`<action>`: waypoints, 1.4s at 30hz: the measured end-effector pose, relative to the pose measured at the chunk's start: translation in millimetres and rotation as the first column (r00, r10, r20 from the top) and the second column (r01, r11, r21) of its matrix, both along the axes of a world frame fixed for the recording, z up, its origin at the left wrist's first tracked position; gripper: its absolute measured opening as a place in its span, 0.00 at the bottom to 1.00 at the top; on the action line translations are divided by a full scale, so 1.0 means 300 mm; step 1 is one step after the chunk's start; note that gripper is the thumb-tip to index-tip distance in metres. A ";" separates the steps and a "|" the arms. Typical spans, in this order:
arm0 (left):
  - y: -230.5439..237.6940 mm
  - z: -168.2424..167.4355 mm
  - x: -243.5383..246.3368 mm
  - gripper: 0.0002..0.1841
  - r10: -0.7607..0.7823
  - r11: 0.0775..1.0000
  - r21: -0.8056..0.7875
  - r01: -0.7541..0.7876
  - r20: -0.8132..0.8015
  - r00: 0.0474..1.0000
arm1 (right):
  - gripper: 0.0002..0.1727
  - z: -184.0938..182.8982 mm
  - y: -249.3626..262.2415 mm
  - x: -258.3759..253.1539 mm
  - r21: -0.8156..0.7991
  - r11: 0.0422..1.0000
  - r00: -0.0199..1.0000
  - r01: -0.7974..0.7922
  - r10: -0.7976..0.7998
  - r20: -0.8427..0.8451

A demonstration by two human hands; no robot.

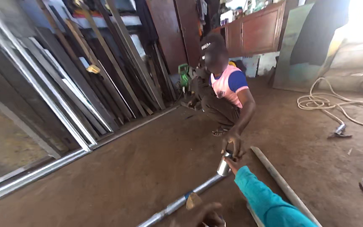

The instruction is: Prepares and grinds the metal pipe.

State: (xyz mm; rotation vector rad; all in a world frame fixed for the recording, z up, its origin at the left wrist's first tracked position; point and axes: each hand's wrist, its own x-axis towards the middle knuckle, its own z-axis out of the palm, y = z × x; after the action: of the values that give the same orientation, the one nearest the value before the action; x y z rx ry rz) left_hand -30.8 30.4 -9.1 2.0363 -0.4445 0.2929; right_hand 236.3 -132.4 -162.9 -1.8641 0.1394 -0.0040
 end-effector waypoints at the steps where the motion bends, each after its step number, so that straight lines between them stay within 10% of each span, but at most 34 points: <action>1: 0.006 0.002 -0.004 0.20 0.034 0.999 -0.019 -0.035 -0.046 0.998 | 0.33 -0.039 -0.064 -0.025 -0.089 0.996 0.998 -0.005 0.011 0.057; 5: -0.015 -0.042 0.050 0.21 0.129 0.992 0.030 -0.125 -0.252 0.959 | 0.32 -0.040 -0.290 -0.209 -0.143 0.985 0.979 -0.102 0.074 -0.188; 13: 0.146 -0.285 0.220 0.38 0.099 0.837 0.391 0.382 -0.795 0.598 | 0.37 -0.224 -0.449 -0.594 -0.164 0.982 0.981 -0.095 0.064 -0.184; 20: 0.379 -0.839 0.086 0.46 0.538 0.572 0.715 0.402 -0.697 0.474 | 0.23 -0.397 -0.493 -0.810 0.278 0.877 0.780 0.391 -0.156 -0.606; 27: 0.410 -0.720 0.204 0.39 0.704 0.559 0.825 0.090 -0.528 0.475 | 0.24 -0.396 -0.469 -0.747 0.363 0.858 0.762 0.365 -0.051 -0.645; 35: 0.433 -0.856 0.228 0.39 0.756 0.527 0.836 -0.154 -0.379 0.533 | 0.18 -0.398 -0.378 -0.754 0.539 0.785 0.774 0.306 0.125 -0.621; 39: 0.260 -0.850 0.150 0.27 0.514 0.816 0.497 -0.295 -0.389 0.764 | 0.15 -0.398 -0.221 -0.786 0.587 0.752 0.841 0.301 0.081 -0.535; 42: 0.082 -0.865 0.133 0.32 -0.101 0.958 -0.241 -0.156 -0.792 0.602 | 0.29 -0.379 -0.028 -0.812 0.371 0.915 0.919 0.158 0.000 -0.393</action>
State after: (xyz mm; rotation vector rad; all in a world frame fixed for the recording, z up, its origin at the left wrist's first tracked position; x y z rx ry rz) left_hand 9.1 55.2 -268.7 1.6606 0.2038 -0.5331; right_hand -7.2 -140.7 -276.6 -1.4304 0.4591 0.3177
